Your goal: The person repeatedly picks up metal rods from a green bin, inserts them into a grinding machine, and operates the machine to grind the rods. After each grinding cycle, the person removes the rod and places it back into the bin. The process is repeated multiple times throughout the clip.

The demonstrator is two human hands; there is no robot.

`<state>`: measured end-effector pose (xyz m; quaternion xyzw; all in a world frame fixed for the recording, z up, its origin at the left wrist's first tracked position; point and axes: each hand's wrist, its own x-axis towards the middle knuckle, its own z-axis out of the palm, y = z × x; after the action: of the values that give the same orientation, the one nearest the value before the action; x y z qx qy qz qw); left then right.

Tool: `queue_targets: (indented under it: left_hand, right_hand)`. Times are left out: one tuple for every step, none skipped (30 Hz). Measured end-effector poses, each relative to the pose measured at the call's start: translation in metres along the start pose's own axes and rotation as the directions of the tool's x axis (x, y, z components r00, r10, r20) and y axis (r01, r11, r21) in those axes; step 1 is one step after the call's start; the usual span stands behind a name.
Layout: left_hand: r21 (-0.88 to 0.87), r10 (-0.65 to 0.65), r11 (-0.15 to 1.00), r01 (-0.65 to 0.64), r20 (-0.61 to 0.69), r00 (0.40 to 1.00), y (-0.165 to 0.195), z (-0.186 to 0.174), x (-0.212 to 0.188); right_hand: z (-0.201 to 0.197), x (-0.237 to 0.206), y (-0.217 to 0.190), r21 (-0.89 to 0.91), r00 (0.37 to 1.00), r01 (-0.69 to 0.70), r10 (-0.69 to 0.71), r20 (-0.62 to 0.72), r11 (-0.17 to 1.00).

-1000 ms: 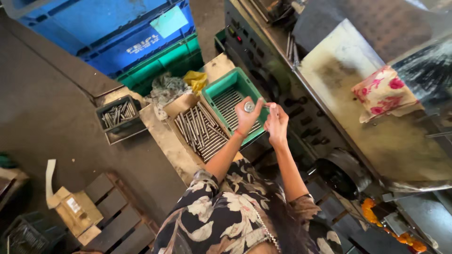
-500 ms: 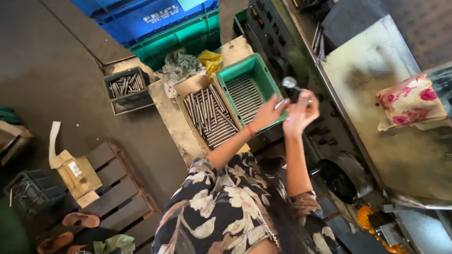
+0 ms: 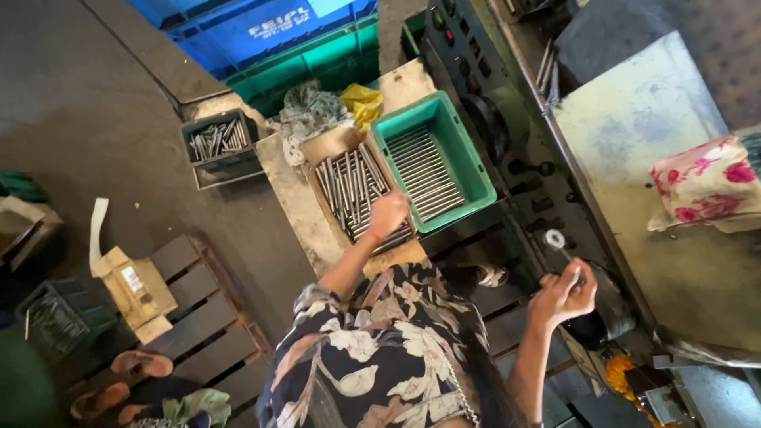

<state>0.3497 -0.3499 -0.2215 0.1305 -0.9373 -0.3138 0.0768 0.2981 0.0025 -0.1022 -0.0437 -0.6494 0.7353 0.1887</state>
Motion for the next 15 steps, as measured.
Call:
queue_targets:
  left_hand:
    - [0.077, -0.108, 0.991, 0.108, -0.007, 0.994, -0.007, -0.006, -0.005]
    - [0.173, -0.090, 0.981, 0.091, -0.015, 0.996, -0.010, -0.008, -0.009]
    - [0.266, -0.072, 0.961, 0.075, -0.019, 0.997, -0.012, -0.009, -0.014]
    - [0.359, -0.053, 0.932, 0.057, -0.023, 0.998, -0.011, -0.007, -0.018]
    - [0.401, 0.013, 0.916, -0.026, 0.034, 0.999, -0.010, -0.005, -0.021]
    - [0.438, 0.078, 0.892, -0.110, 0.092, 0.993, -0.006, -0.001, -0.025]
    - [0.470, 0.141, 0.861, -0.196, 0.150, 0.979, -0.004, 0.002, -0.027]
    - [0.473, 0.155, 0.855, -0.212, 0.156, 0.976, -0.002, 0.004, -0.029]
    - [0.474, 0.167, 0.851, -0.226, 0.163, 0.972, -0.001, 0.006, -0.030]
    - [0.474, 0.176, 0.848, -0.237, 0.170, 0.970, -0.002, 0.007, -0.031]
    - [0.429, 0.208, 0.859, -0.279, 0.206, 0.956, -0.004, 0.006, -0.030]
    - [0.383, 0.240, 0.867, -0.319, 0.240, 0.941, -0.008, 0.003, -0.028]
    - [0.336, 0.274, 0.871, -0.358, 0.272, 0.923, -0.012, -0.001, -0.026]
    - [0.267, 0.244, 0.911, -0.315, 0.266, 0.932, -0.016, -0.006, -0.022]
    - [0.197, 0.211, 0.943, -0.267, 0.265, 0.941, -0.020, -0.012, -0.018]
  right_hand:
    - [-0.005, -0.004, 0.002, 0.005, 1.000, -0.013, 0.013, -0.001, 1.000]
    - [-0.008, -0.009, 0.004, 0.008, 1.000, -0.029, 0.029, -0.001, 1.000]
    - [-0.010, -0.012, 0.005, 0.010, 0.999, -0.046, 0.046, -0.002, 0.999]
    - [-0.011, -0.014, 0.007, 0.006, 0.998, -0.066, 0.066, -0.003, 0.998]
    - [-0.009, -0.017, 0.008, 0.004, 0.996, -0.085, 0.085, -0.004, 0.996]
    - [-0.008, -0.018, 0.009, 0.002, 0.995, -0.103, 0.103, -0.006, 0.995]
    - [-0.006, -0.020, 0.009, -0.032, 0.996, -0.086, 0.085, -0.007, 0.996]
    - [-0.003, -0.022, 0.010, -0.068, 0.998, -0.068, 0.068, -0.008, 0.995]
    - [-0.001, -0.024, 0.010, -0.107, 0.999, -0.053, 0.052, -0.008, 0.993]
    - [0.000, -0.026, 0.010, -0.101, 0.998, -0.055, 0.055, 0.001, 0.993]
    - [0.002, -0.029, 0.009, -0.092, 0.998, -0.056, 0.058, 0.013, 0.994]
    - [0.003, -0.031, 0.009, -0.083, 0.998, -0.059, 0.061, 0.026, 0.995]
    - [0.004, -0.033, 0.008, -0.106, 0.998, -0.042, 0.046, 0.033, 0.993]
    - [0.005, -0.034, 0.007, -0.129, 0.999, -0.028, 0.033, 0.040, 0.991]
    - [0.005, -0.036, 0.006, -0.151, 0.999, -0.016, 0.023, 0.048, 0.988]
